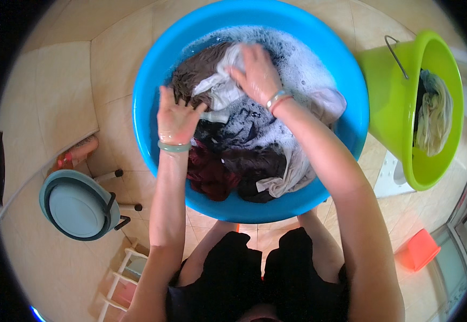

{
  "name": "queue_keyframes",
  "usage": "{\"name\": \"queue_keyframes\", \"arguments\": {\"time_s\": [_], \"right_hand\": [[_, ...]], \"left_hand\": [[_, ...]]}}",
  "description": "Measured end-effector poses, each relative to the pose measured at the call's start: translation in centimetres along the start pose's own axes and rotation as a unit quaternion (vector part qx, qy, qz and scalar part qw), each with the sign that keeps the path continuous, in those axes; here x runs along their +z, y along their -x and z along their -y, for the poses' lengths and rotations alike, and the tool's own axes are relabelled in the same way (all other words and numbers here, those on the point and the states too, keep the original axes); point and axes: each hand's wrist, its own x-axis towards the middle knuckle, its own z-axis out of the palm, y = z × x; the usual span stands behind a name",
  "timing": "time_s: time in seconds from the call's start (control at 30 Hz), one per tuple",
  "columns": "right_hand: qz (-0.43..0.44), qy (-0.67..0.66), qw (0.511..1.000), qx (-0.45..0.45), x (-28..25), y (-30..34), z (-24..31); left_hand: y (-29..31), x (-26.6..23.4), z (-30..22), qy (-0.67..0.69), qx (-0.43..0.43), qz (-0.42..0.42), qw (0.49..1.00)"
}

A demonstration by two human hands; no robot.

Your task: The person hand-washes various garments in a blue basin filled with soapy water. They scrub and rinse items one by one, including a white cloth, a dark garment, and a maroon piece, then transfer the cleaned items into a green bucket.

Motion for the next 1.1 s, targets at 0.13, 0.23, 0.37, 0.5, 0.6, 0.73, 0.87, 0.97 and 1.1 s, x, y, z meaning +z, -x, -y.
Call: {"name": "queue_keyframes", "arguments": {"time_s": [0.13,0.23,0.37,0.5,0.6,0.73,0.87,0.97,1.1], "right_hand": [[0.243,0.045,0.967,0.066,-0.3,-0.2,0.3],[0.146,0.055,0.983,0.095,1.5,-1.3,-0.6],[0.055,-0.140,0.988,-0.018,-2.0,2.6,10.4],[0.035,-0.127,0.967,-0.220,-6.6,7.4,15.4],[0.015,-0.064,0.970,-0.233,-6.8,8.2,16.4],[-0.088,-0.067,0.964,-0.242,-5.1,6.7,17.0],[-0.165,-0.074,0.953,-0.244,-4.9,5.5,16.4],[-0.176,-0.108,0.950,-0.235,-5.0,4.6,15.6],[-0.167,-0.130,0.955,-0.206,-5.1,3.6,14.5]], "left_hand": [[0.0,0.6,1.8,-0.092,0.026,-0.022,0.995],[-0.9,1.3,2.8,-0.094,0.024,0.002,0.995],[-3.3,-1.7,2.9,-0.022,0.026,0.013,0.999],[0.1,3.6,-0.4,0.029,-0.089,0.050,0.994],[1.7,6.5,-0.1,-0.073,0.021,0.081,0.994],[0.4,5.9,1.3,0.006,0.029,0.046,0.998],[-0.6,5.1,2.4,0.080,-0.004,0.062,0.995],[-0.6,4.6,2.7,0.120,-0.022,0.077,0.989],[0.2,3.8,3.7,0.118,-0.004,0.053,0.992]]}}
